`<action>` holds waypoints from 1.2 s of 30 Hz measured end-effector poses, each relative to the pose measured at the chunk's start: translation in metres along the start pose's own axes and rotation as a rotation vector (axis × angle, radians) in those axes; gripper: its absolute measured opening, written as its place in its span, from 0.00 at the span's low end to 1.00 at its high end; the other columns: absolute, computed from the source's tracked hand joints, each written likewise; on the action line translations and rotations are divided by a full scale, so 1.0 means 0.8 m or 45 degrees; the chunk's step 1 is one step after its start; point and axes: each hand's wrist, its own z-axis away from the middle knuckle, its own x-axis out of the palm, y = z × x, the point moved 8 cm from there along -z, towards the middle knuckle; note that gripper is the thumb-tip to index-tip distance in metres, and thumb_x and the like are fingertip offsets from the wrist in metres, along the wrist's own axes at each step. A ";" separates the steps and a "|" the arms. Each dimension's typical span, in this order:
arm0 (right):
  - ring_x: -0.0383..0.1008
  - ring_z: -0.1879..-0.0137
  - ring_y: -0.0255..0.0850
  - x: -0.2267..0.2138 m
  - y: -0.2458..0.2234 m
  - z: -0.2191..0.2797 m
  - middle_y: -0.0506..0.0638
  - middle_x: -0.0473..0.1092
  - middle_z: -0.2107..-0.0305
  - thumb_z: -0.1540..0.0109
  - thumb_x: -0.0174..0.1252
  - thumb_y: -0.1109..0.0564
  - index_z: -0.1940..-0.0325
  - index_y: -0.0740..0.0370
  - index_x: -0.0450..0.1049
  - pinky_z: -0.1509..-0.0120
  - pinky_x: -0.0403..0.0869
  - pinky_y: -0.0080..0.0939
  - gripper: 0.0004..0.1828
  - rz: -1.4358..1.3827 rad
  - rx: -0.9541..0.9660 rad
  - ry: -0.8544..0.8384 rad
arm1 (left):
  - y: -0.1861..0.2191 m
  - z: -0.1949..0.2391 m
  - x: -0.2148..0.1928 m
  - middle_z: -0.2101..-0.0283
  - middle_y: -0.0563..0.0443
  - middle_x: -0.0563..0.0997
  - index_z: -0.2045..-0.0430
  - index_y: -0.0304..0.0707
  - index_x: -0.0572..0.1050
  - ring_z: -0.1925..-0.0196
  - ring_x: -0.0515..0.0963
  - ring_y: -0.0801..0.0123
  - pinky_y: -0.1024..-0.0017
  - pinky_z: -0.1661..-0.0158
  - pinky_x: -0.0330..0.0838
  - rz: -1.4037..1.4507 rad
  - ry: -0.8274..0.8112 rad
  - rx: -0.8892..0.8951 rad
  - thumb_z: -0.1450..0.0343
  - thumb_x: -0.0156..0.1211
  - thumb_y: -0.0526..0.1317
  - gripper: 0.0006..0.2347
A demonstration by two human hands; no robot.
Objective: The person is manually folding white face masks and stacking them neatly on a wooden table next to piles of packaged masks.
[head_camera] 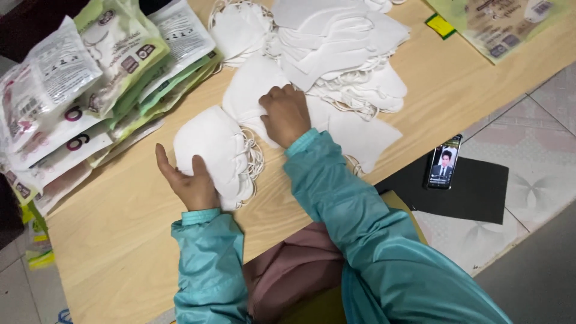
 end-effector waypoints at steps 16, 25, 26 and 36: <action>0.71 0.45 0.48 -0.032 -0.010 0.008 0.55 0.76 0.53 0.36 0.59 0.58 0.37 0.58 0.75 0.41 0.62 0.50 0.21 -0.049 0.069 -0.046 | -0.012 -0.002 0.003 0.48 0.37 0.78 0.51 0.35 0.79 0.45 0.79 0.59 0.58 0.45 0.76 0.056 -0.071 -0.192 0.25 0.53 0.25 0.12; 0.74 0.55 0.45 -0.030 0.001 0.008 0.49 0.75 0.68 0.38 0.61 0.60 0.54 0.57 0.80 0.44 0.63 0.49 0.09 -0.249 0.099 0.109 | -0.013 -0.003 0.004 0.48 0.34 0.78 0.53 0.35 0.79 0.44 0.79 0.56 0.57 0.45 0.76 0.108 -0.053 -0.204 0.26 0.53 0.25 0.12; 0.74 0.56 0.44 -0.035 0.000 0.009 0.48 0.74 0.69 0.38 0.61 0.60 0.54 0.56 0.80 0.44 0.63 0.49 0.08 -0.257 0.108 0.122 | -0.012 -0.002 0.004 0.48 0.34 0.78 0.53 0.34 0.79 0.44 0.78 0.57 0.57 0.45 0.76 0.107 -0.055 -0.200 0.26 0.53 0.25 0.12; 0.75 0.58 0.45 -0.074 -0.040 0.036 0.46 0.72 0.68 0.34 0.58 0.56 0.55 0.52 0.76 0.52 0.68 0.46 0.04 -0.333 -0.271 0.866 | -0.009 -0.002 0.005 0.49 0.32 0.77 0.53 0.34 0.79 0.45 0.78 0.56 0.58 0.45 0.76 0.131 -0.065 -0.227 0.25 0.54 0.26 0.10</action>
